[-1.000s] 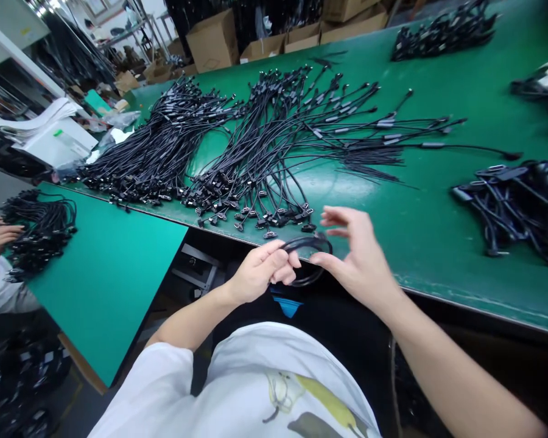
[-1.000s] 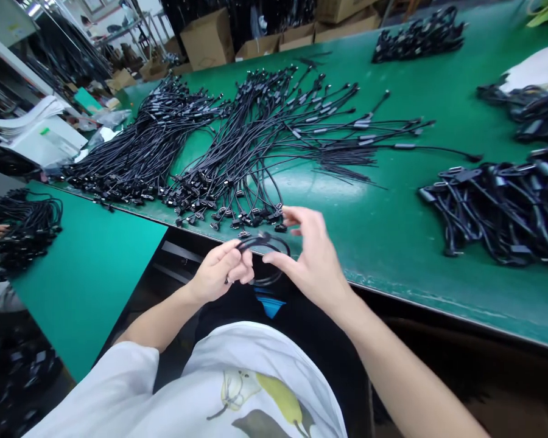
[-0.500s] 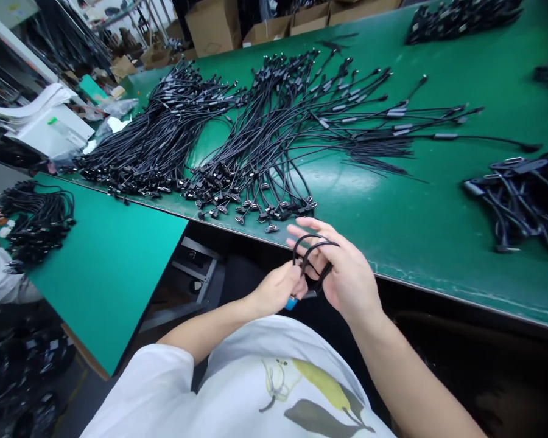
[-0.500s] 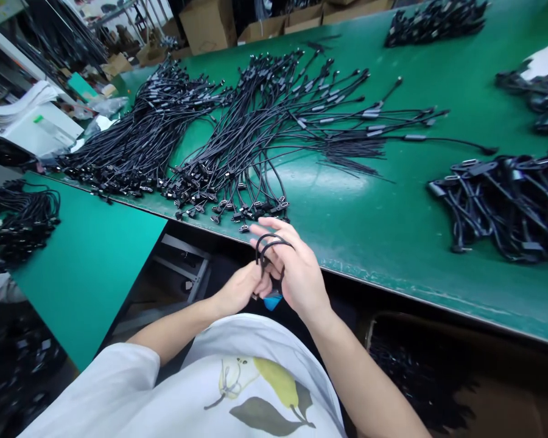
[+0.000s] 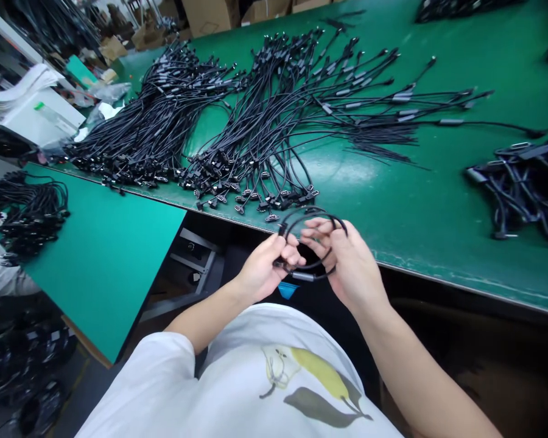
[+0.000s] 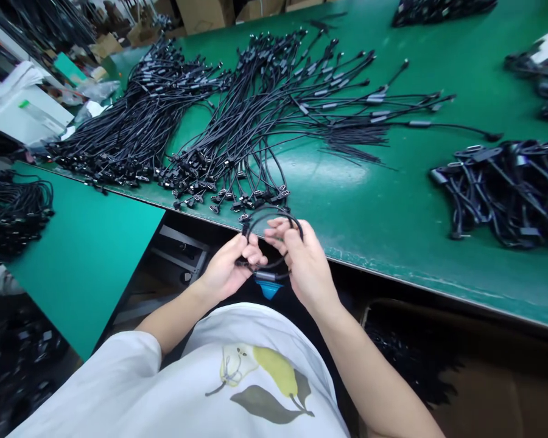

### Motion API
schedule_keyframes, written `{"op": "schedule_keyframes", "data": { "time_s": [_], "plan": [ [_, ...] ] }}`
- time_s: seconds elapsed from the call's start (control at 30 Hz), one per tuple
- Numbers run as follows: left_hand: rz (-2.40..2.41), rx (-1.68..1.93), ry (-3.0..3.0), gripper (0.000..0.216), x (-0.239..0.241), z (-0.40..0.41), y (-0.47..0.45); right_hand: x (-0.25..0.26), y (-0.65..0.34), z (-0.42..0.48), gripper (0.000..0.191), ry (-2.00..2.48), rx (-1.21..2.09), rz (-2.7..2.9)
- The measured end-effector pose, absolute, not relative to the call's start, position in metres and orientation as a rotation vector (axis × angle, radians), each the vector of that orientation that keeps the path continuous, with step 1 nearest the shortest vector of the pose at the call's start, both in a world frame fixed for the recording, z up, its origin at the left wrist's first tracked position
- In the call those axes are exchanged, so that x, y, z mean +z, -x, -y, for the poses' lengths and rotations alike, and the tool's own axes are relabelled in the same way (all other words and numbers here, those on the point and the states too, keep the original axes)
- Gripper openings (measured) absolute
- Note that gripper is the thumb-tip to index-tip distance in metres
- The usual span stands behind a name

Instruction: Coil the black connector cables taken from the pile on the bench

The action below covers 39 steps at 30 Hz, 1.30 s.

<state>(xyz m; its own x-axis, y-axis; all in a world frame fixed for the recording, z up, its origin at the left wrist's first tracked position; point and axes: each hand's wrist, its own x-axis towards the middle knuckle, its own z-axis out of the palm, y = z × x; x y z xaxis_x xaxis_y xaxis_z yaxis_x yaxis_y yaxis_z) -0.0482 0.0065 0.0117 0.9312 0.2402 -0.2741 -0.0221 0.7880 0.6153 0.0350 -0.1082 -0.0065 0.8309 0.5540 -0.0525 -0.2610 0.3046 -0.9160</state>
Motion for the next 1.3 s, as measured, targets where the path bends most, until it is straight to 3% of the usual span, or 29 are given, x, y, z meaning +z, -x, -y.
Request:
{"op": "schedule_keyframes", "data": {
  "time_s": [0.2, 0.43, 0.67, 0.93, 1.07, 1.3],
  "plan": [
    [-0.345, 0.416, -0.659, 0.029, 0.014, -0.013, 0.037, -0.032, -0.015, 0.103, 0.044, 1.256, 0.804, 0.307],
    [-0.402, 0.330, -0.710, 0.020, 0.001, -0.013, 0.037, -0.020, -0.027, 0.108, 0.038, 1.030, 0.880, -0.053],
    [-0.379, 0.209, -0.728, 0.028, 0.006, -0.010, 0.041, -0.017, -0.023, 0.109, 0.035, 0.794, 1.138, -0.159],
    [-0.381, 0.193, -0.868, 0.036, 0.005, -0.009, 0.049, -0.024, -0.014, 0.115, 0.036, 1.052, 1.047, 0.115],
    [-0.356, 0.070, -0.835, 0.037, 0.003, -0.008, 0.050, -0.027, -0.029, 0.125, 0.046, 0.974, 1.009, 0.141],
    [-0.412, 0.093, -0.873, 0.035, 0.001, -0.013, 0.051, -0.018, -0.036, 0.131, 0.034, 0.978, 0.886, 0.133]
  ]
}}
